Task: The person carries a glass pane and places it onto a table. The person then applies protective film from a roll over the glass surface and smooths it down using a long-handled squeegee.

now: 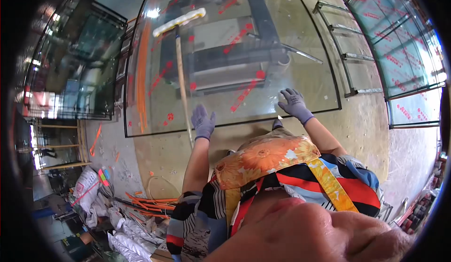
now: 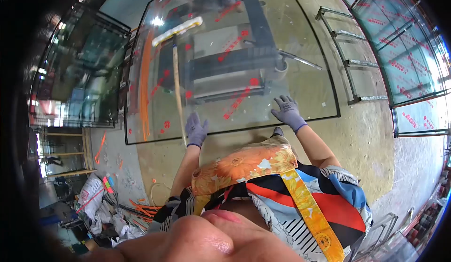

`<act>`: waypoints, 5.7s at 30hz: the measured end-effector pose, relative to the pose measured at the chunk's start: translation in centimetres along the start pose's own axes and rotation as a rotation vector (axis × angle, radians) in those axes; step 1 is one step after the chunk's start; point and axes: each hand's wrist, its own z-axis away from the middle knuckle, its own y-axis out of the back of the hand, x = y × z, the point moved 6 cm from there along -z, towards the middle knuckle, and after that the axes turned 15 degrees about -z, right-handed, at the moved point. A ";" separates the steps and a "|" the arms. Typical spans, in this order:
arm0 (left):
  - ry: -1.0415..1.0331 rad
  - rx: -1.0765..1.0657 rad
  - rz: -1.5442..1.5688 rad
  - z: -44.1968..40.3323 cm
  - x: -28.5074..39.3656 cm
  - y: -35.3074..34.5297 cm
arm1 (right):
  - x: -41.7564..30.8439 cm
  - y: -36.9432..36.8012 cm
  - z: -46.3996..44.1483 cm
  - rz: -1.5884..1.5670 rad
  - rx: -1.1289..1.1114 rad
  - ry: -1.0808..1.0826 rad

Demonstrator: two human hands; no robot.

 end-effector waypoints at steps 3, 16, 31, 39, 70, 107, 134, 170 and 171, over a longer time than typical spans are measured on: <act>0.160 -0.194 -0.061 0.1 0.9 -1.4 | 7.5 4.0 1.4 0.126 0.055 -0.174; 0.497 -0.502 -0.115 -3.1 -0.2 2.7 | 11.0 5.4 3.0 0.079 -0.090 -0.307; -0.095 -0.078 0.057 -5.5 18.0 -0.1 | 9.3 6.3 1.7 0.133 -0.200 -0.415; -0.145 -0.139 -0.007 -4.9 17.7 -0.2 | 8.3 6.4 0.4 0.131 -0.282 -0.394; -0.161 -0.267 -0.017 -5.5 18.0 -1.0 | 10.7 8.6 -2.6 0.132 -0.320 -0.469; -0.162 -0.103 -0.046 -5.4 17.9 -2.1 | 10.7 8.1 -2.3 0.175 -0.284 -0.448; -0.199 0.164 0.379 -8.4 21.8 3.1 | 10.8 9.8 -3.4 -0.156 -0.304 -0.337; 0.402 -0.666 2.057 -36.4 38.7 6.9 | 11.2 13.1 -21.8 -1.602 -0.104 -0.397; 0.422 -0.646 2.150 -38.2 39.6 6.4 | 11.7 12.8 -22.1 -1.637 -0.087 -0.402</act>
